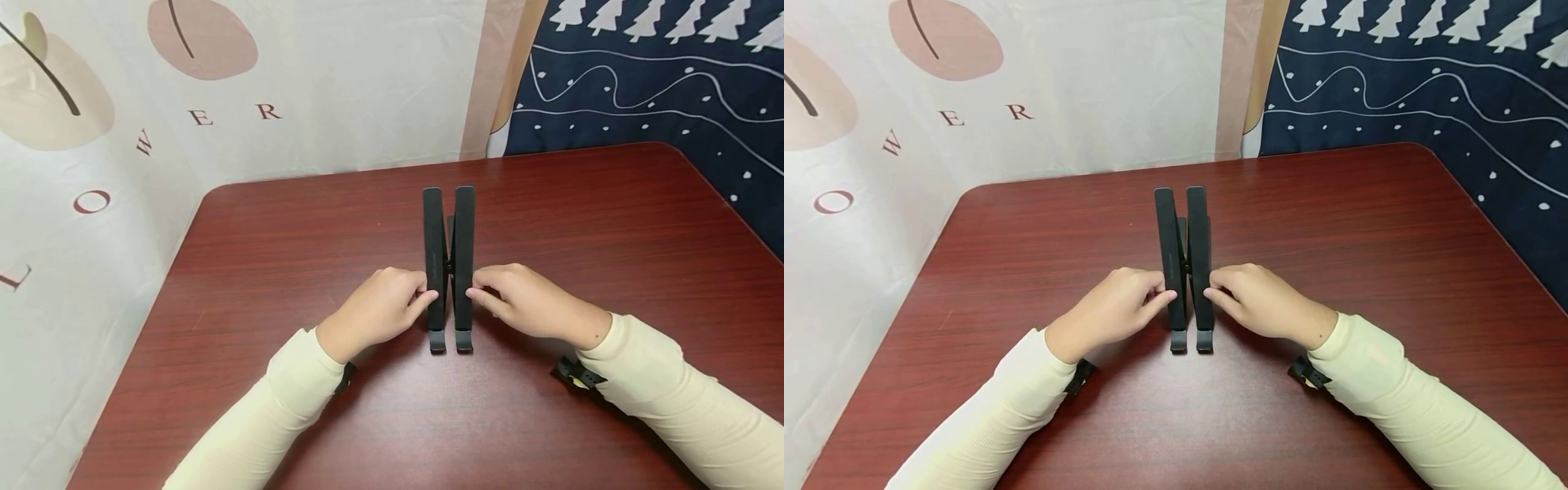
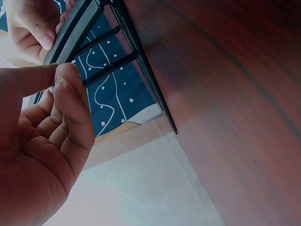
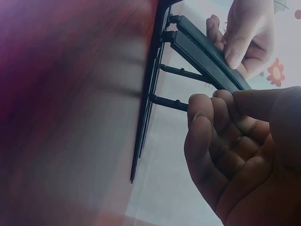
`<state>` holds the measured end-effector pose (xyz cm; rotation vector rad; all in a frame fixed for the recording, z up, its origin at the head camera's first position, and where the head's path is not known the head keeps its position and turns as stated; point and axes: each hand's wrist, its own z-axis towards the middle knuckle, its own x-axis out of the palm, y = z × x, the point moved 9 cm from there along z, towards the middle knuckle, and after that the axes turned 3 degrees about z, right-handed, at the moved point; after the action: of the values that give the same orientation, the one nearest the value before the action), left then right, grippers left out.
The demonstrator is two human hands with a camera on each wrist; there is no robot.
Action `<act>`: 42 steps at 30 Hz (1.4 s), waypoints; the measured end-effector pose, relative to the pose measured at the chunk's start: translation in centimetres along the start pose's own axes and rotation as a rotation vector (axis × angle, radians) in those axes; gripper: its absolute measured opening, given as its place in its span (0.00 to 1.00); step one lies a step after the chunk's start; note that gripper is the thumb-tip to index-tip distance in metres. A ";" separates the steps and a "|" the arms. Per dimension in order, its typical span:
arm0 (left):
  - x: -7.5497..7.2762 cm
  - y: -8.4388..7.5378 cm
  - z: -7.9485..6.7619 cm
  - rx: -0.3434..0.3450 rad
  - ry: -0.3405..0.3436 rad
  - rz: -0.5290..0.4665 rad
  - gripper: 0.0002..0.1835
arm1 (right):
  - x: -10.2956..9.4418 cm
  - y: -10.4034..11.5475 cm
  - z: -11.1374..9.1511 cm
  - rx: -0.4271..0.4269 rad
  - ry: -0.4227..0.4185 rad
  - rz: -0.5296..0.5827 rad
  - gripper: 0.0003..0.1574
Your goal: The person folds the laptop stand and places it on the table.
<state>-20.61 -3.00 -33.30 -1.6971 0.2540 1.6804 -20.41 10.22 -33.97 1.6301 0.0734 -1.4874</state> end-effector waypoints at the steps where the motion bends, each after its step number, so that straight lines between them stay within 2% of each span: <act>1: 0.0 0.0 0.0 0.001 0.000 -0.002 0.18 | 0.0 0.0 0.0 -0.001 0.001 0.001 0.15; 23: 0.2 -0.4 0.0 0.036 -0.007 0.010 0.16 | 0.2 0.5 0.0 -0.029 -0.010 -0.010 0.12; 37: 0.3 -0.7 0.0 0.040 -0.006 0.002 0.15 | 0.4 0.6 0.0 -0.037 -0.015 -0.021 0.13; 42: 0.2 -0.8 -0.1 0.044 -0.007 0.010 0.15 | 0.4 0.7 0.0 -0.044 -0.019 -0.025 0.16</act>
<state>-20.09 -2.43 -33.21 -1.6605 0.2942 1.6753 -19.87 9.61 -33.91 1.5846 0.1150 -1.5100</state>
